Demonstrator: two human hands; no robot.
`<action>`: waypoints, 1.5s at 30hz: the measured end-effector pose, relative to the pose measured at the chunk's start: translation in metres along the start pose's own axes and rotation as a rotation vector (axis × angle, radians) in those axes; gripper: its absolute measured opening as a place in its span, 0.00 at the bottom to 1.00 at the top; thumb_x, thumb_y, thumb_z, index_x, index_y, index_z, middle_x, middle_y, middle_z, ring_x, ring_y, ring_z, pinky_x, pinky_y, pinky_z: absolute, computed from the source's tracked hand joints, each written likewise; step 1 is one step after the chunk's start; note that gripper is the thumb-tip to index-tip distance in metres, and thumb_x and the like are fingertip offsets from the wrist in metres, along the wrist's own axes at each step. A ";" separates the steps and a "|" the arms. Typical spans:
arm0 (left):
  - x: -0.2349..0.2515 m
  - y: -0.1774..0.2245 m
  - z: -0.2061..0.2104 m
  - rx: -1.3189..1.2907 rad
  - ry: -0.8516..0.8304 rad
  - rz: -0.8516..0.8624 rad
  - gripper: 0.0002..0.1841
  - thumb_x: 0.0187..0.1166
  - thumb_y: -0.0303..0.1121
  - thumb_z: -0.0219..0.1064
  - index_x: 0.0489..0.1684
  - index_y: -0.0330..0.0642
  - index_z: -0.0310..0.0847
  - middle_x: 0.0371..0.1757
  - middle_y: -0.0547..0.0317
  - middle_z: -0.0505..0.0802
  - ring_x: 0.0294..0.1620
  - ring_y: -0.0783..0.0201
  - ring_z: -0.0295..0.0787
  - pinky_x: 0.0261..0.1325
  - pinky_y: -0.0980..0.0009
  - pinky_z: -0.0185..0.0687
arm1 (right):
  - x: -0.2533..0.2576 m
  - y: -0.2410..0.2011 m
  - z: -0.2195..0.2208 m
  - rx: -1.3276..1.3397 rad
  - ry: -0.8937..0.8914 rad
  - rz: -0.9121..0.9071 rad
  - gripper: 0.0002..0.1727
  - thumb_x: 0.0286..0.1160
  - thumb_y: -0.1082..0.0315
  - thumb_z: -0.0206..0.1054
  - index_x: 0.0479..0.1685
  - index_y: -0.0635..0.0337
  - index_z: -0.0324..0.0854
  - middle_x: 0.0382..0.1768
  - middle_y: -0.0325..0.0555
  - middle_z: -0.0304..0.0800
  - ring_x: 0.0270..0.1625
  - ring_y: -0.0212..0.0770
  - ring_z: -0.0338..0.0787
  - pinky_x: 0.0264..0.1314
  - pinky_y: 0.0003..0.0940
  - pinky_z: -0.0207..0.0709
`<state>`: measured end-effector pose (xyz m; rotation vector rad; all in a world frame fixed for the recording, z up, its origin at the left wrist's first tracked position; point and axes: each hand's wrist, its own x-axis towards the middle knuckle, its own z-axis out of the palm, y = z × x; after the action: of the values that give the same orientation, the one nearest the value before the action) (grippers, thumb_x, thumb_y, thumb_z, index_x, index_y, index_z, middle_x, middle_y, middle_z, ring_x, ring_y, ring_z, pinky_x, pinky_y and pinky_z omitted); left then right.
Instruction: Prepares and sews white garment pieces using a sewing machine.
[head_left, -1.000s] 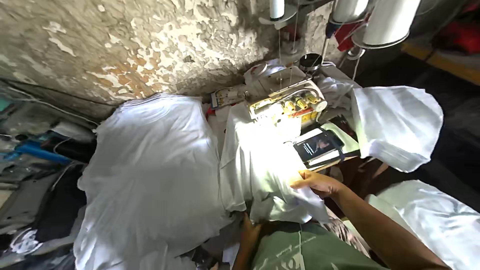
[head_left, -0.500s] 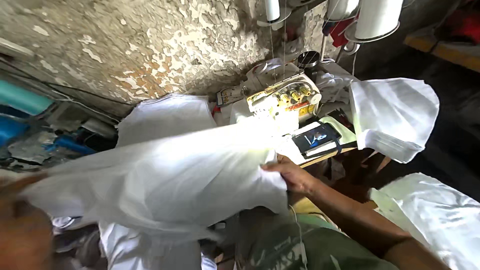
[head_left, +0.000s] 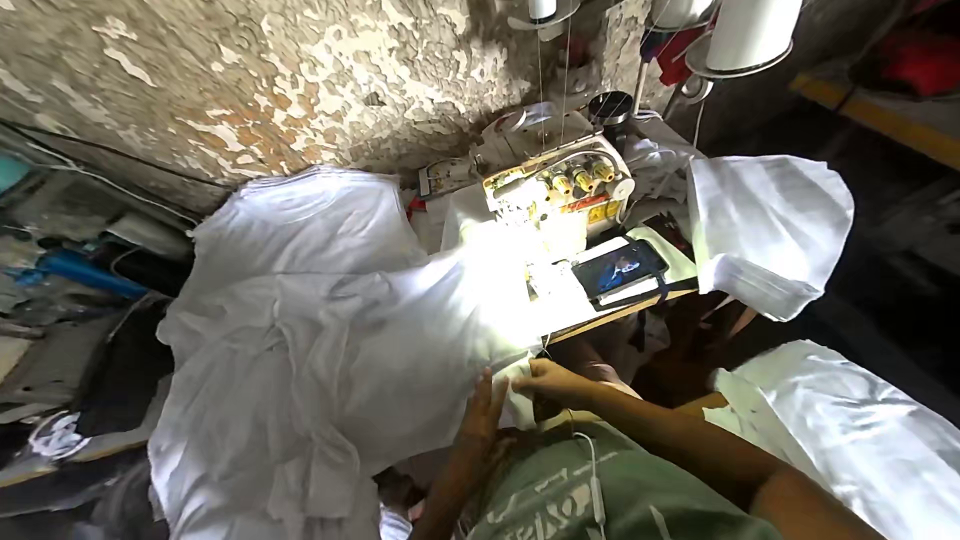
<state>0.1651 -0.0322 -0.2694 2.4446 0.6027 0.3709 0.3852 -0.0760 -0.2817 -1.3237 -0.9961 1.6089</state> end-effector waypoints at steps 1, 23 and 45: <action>0.000 0.003 0.006 0.006 0.087 0.023 0.40 0.71 0.38 0.77 0.82 0.24 0.67 0.84 0.20 0.67 0.86 0.26 0.63 0.85 0.34 0.59 | -0.002 -0.017 0.004 0.226 -0.003 0.015 0.10 0.86 0.68 0.61 0.56 0.67 0.77 0.38 0.42 0.90 0.38 0.32 0.90 0.46 0.31 0.86; -0.006 0.075 -0.077 -0.827 0.700 -0.464 0.10 0.84 0.22 0.55 0.43 0.39 0.86 0.33 0.77 0.91 0.37 0.85 0.87 0.48 0.82 0.84 | -0.002 -0.098 0.057 -0.547 0.104 -0.940 0.11 0.75 0.66 0.72 0.46 0.67 0.88 0.50 0.50 0.88 0.39 0.25 0.85 0.41 0.14 0.80; -0.008 0.087 -0.155 -0.306 1.070 -0.140 0.07 0.87 0.26 0.58 0.48 0.34 0.82 0.32 0.68 0.86 0.29 0.84 0.78 0.37 0.85 0.77 | -0.012 -0.162 0.091 -0.677 -0.055 -1.419 0.13 0.92 0.62 0.56 0.46 0.56 0.84 0.40 0.41 0.94 0.45 0.29 0.91 0.54 0.23 0.81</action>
<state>0.1271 -0.0250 -0.0958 1.7432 1.0248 1.6045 0.3132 -0.0353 -0.1147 -0.5405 -1.9576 0.2023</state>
